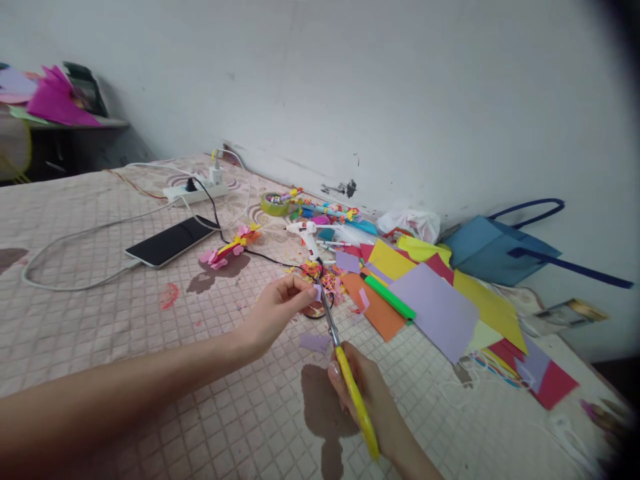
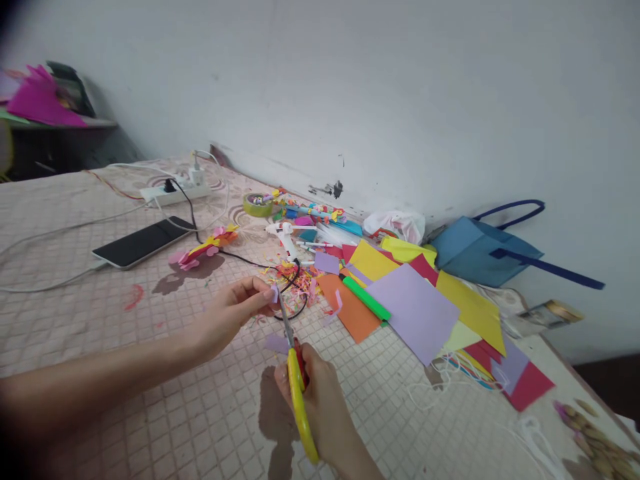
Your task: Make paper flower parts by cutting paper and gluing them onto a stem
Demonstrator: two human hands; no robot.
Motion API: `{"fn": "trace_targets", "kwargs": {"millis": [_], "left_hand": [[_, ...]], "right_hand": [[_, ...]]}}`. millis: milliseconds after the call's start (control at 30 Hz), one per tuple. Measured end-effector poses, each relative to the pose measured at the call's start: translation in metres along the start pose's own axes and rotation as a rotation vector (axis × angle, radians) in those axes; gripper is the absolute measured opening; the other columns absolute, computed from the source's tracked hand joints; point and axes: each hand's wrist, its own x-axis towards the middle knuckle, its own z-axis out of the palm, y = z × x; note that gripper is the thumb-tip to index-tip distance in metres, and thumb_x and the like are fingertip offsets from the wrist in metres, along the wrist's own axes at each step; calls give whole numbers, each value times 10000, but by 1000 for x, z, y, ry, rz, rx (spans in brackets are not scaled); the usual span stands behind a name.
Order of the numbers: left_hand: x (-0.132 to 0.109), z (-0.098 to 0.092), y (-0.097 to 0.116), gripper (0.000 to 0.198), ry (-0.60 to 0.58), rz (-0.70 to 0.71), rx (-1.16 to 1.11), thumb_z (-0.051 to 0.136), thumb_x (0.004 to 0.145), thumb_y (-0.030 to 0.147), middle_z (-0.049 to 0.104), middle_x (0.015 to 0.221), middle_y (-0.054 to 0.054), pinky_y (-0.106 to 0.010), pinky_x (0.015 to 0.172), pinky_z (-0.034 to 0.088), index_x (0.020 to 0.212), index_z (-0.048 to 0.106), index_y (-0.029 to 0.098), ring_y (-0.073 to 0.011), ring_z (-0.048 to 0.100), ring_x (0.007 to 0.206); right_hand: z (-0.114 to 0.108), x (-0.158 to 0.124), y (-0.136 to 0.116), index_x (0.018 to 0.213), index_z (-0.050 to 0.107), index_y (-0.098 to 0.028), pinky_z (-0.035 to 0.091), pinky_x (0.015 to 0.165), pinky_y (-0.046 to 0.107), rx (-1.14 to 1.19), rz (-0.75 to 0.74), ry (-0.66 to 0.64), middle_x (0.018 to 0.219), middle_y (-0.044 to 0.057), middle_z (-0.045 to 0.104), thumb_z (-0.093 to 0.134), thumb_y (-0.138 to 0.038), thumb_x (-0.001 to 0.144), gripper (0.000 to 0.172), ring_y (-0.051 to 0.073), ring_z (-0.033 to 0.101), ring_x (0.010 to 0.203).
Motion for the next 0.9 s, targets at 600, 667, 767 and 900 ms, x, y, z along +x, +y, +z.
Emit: {"fn": "trace_targets", "kwargs": {"millis": [600,667,767,900], "left_hand": [[1,0,-1,218,11,-16,-25,662,757,328,661,707,-23,-250,671,473,758,556,137,-123,620,663],[0,0,-1,218,11,-17,-28,663,757,325,662,708,-22,-247,674,472,761,554,137,-122,621,665],[0,0,0,212,10,-18,-31,661,759,320,661,703,-19,-233,649,463,762,550,139,-116,616,654],[0,0,0,207,16,-19,-27,659,760,315,658,697,-18,-223,622,450,754,547,141,-116,614,649]], "right_hand": [[0,-1,-5,685,353,-221,271,393,202,23,4,-4,511,-71,358,446,-475,837,310,80,355,413],[0,-1,-5,681,356,-219,267,390,199,31,-1,2,504,-71,361,467,-481,828,319,79,355,414],[0,-1,-4,687,364,-216,261,383,193,44,3,-1,499,-72,367,480,-483,827,323,75,353,412],[-1,-1,-1,710,395,-207,259,378,189,51,-13,-3,503,-71,368,460,-471,842,302,72,341,411]]}}
